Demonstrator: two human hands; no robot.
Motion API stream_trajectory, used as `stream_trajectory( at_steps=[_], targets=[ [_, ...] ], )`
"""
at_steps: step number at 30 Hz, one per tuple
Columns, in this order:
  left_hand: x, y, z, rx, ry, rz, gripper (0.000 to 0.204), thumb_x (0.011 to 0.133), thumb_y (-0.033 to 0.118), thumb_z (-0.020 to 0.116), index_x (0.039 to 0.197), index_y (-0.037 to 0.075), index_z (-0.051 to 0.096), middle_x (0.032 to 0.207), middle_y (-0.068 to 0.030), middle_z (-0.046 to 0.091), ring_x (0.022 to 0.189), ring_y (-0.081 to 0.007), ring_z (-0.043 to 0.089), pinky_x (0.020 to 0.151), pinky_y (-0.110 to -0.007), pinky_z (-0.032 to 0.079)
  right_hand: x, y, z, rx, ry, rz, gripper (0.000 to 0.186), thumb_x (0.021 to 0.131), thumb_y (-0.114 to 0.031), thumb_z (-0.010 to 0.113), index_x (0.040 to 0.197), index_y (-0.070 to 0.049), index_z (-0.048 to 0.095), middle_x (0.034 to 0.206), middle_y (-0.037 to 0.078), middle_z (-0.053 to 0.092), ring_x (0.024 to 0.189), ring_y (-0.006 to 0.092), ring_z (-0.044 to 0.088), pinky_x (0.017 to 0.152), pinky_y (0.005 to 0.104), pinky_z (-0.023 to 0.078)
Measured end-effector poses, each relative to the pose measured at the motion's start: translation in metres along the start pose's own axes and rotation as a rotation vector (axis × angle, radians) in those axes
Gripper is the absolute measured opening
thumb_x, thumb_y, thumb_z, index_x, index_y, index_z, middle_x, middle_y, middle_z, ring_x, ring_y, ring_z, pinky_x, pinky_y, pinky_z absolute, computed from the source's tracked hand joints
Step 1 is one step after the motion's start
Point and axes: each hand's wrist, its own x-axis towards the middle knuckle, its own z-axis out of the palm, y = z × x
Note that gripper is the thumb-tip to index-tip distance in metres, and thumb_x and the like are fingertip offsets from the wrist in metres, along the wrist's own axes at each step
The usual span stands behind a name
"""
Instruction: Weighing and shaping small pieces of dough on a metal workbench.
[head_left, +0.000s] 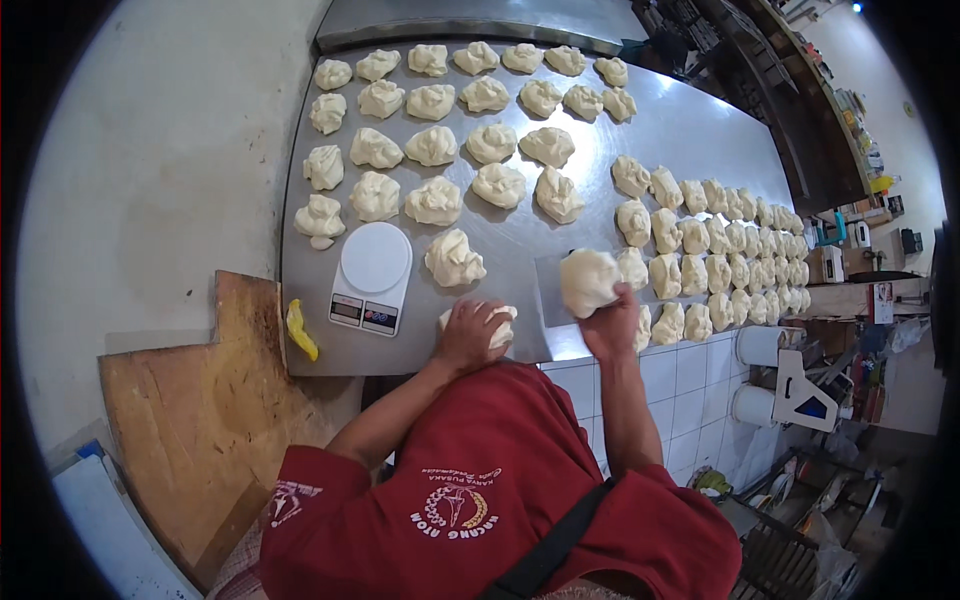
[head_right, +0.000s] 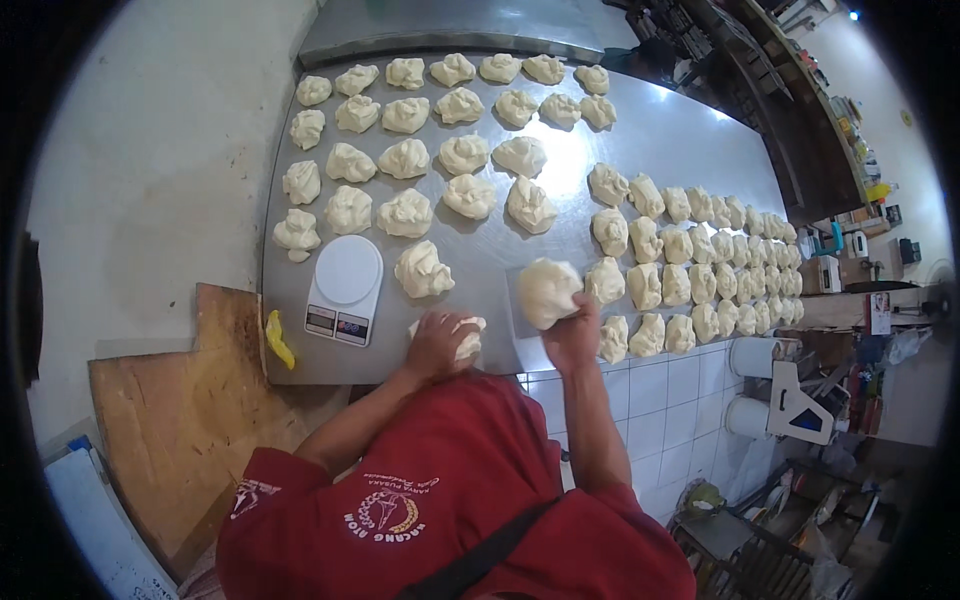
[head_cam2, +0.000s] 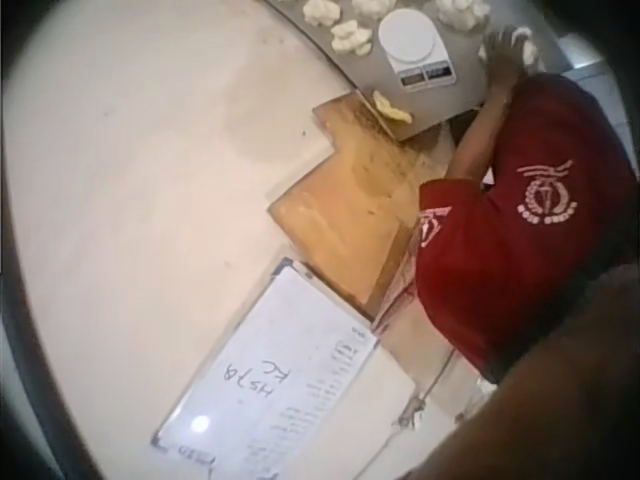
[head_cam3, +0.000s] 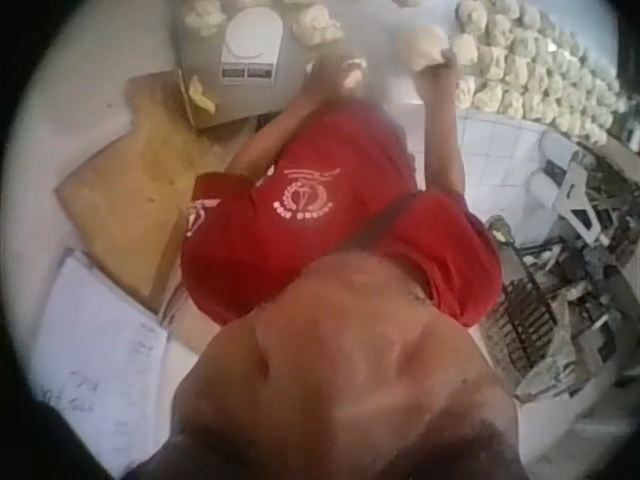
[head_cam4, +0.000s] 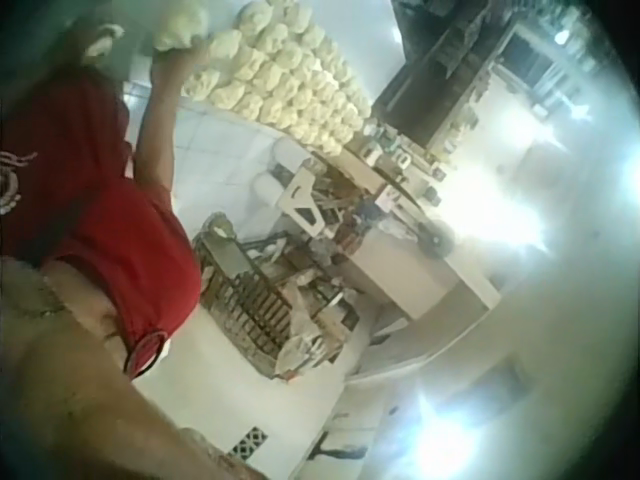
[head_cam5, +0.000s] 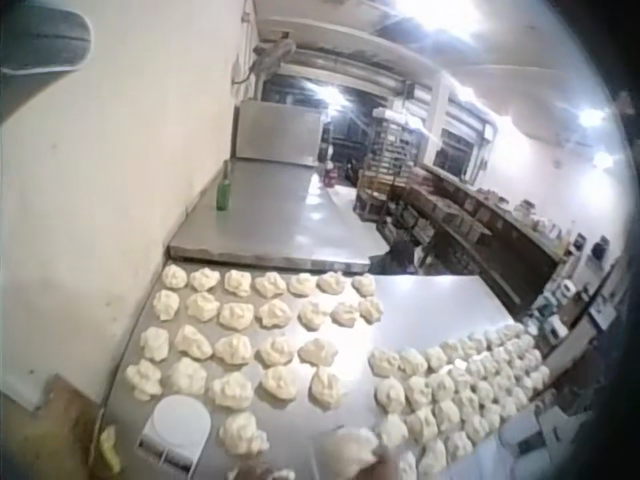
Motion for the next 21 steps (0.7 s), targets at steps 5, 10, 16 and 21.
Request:
stream_trajectory(
  at_steps=[5,10,16,21],
  targets=[
    [0.002,-0.007,-0.021,-0.101,0.072,0.063,0.057,0.085,0.039,0.078,0.133,0.012,0.065,0.138,-0.0104,0.061,0.124,-0.0319,0.058,0.119,-0.054,0.033,-0.037,-0.006,0.060,-0.718,-0.084,-0.582,0.065,0.076,-0.021,0.060,0.139,-0.004,0.056,0.135,0.014,0.063,0.121,0.0287,0.060,0.105,0.0389,0.048],
    [-0.012,-0.034,-0.035,-0.544,0.399,-0.303,0.045,0.094,0.026,0.068,0.135,0.007,0.064,0.140,-0.0169,0.059,0.127,-0.0347,0.056,0.115,-0.045,0.041,-0.009,0.081,0.013,-1.476,-0.541,-0.866,0.068,0.079,-0.015,0.066,0.147,-0.016,0.061,0.150,0.014,0.055,0.117,0.0376,0.056,0.101,0.0466,0.046],
    [0.037,-0.060,-0.054,-0.194,0.387,-0.264,0.045,0.096,0.024,0.068,0.137,0.007,0.063,0.141,-0.0180,0.058,0.126,-0.0368,0.058,0.113,-0.043,0.045,0.013,0.142,-0.010,-2.139,-0.677,-0.612,0.068,0.087,-0.038,0.070,0.152,-0.019,0.059,0.162,0.017,0.046,0.140,0.0414,0.046,0.116,0.0591,0.033],
    [0.070,-0.069,-0.033,0.217,0.216,-0.218,0.047,0.092,0.028,0.076,0.134,0.010,0.066,0.144,-0.0154,0.057,0.124,-0.0370,0.059,0.107,-0.043,0.050,0.018,0.120,-0.021,-1.758,-0.693,-0.468,0.066,0.093,-0.037,0.072,0.154,-0.017,0.057,0.163,0.020,0.043,0.148,0.0422,0.040,0.119,0.0574,0.033]
  ],
)
